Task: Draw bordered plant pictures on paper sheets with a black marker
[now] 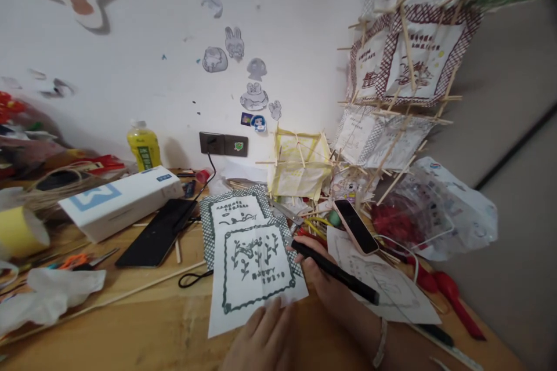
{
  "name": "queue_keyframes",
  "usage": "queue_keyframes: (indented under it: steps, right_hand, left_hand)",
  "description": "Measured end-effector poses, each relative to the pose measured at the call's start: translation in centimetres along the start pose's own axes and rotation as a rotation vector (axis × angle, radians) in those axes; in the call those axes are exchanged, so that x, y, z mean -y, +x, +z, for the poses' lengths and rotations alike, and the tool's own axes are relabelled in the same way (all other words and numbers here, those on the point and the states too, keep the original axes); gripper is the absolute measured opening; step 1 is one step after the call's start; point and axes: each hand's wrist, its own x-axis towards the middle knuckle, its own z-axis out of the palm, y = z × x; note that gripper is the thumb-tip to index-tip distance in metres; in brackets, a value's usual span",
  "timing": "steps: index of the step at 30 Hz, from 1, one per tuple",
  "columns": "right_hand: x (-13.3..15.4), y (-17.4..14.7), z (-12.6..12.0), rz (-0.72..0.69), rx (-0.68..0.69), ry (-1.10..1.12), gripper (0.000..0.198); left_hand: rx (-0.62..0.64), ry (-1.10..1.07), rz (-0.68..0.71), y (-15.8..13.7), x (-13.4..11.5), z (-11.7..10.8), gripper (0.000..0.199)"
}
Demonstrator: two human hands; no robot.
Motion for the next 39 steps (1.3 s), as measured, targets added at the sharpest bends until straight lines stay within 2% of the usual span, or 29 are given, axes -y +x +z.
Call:
queue_keyframes:
  steps: [3, 7, 11, 12, 14, 20, 27, 33, 39]
  right_hand:
    - [-0.3, 0.3, -0.6, 0.048, 0.006, 0.071, 0.036]
    - [-1.8, 0.5, -1.3, 0.156, 0.048, 0.262, 0.026]
    - [-2.7, 0.1, -1.4, 0.281, 0.132, 0.429, 0.032]
    - [-2.6, 0.0, -1.3, 0.306, 0.152, 0.443, 0.035]
    - [-2.5, 0.0, -1.2, 0.330, 0.216, 0.421, 0.038]
    - [-2.7, 0.4, -1.1, 0.268, 0.346, 0.345, 0.039]
    - [-2.3, 0.2, -1.5, 0.233, 0.417, 0.266, 0.035]
    - [-1.7, 0.4, -1.7, 0.144, 0.477, 0.167, 0.028]
    - [-1.7, 0.5, -1.6, 0.135, 0.481, 0.142, 0.019]
  left_hand:
    - [0.072, 0.109, 0.035, -0.2, 0.2, 1.0, 0.036]
    - [0.187, 0.077, -0.087, -0.1, -0.2, 1.8, 0.034]
    - [0.249, 0.001, -0.061, 0.5, -0.5, 0.4, 0.042]
    - [0.269, -0.026, -0.042, 0.6, -0.6, 0.0, 0.044]
    - [0.284, -0.045, -0.090, 0.7, -0.7, -0.6, 0.046]
    - [0.288, -0.113, -0.197, 1.0, -1.2, -1.0, 0.042]
    - [0.363, -0.092, -0.128, 1.3, -1.1, -2.0, 0.049]
    - [0.307, -0.070, -0.162, 1.1, -1.2, -2.0, 0.047]
    - [0.300, -0.090, -0.124, 1.3, -0.9, -2.4, 0.048]
